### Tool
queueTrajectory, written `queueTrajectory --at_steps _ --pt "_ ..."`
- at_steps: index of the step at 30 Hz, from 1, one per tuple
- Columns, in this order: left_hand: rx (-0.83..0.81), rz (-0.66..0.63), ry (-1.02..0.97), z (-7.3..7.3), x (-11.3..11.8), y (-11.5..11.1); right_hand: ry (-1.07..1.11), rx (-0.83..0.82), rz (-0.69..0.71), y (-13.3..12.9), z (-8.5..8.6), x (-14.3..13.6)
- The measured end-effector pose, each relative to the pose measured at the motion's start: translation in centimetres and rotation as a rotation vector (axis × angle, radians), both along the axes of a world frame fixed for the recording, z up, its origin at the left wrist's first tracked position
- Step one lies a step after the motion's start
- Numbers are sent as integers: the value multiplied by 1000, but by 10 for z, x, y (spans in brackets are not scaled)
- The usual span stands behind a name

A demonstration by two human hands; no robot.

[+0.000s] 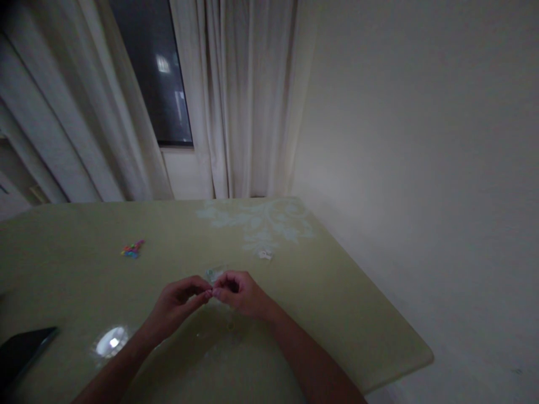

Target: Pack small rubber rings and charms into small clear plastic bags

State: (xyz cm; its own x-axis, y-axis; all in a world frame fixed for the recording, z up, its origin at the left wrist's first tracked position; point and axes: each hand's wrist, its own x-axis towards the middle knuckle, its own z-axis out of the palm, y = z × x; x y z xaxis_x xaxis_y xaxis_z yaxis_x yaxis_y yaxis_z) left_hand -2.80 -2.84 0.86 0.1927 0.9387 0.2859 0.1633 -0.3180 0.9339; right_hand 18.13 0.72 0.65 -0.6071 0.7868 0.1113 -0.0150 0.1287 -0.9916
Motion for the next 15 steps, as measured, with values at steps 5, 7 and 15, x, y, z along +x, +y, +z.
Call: queueTrajectory --at_steps 5,7,15 --pt "73 12 11 1 0 0 -19 69 -206 19 0 12" --pt "40 25 -4 0 0 0 -147 157 -369 31 -4 22" --pt "53 52 -49 -4 1 0 -618 351 -362 46 -21 39"
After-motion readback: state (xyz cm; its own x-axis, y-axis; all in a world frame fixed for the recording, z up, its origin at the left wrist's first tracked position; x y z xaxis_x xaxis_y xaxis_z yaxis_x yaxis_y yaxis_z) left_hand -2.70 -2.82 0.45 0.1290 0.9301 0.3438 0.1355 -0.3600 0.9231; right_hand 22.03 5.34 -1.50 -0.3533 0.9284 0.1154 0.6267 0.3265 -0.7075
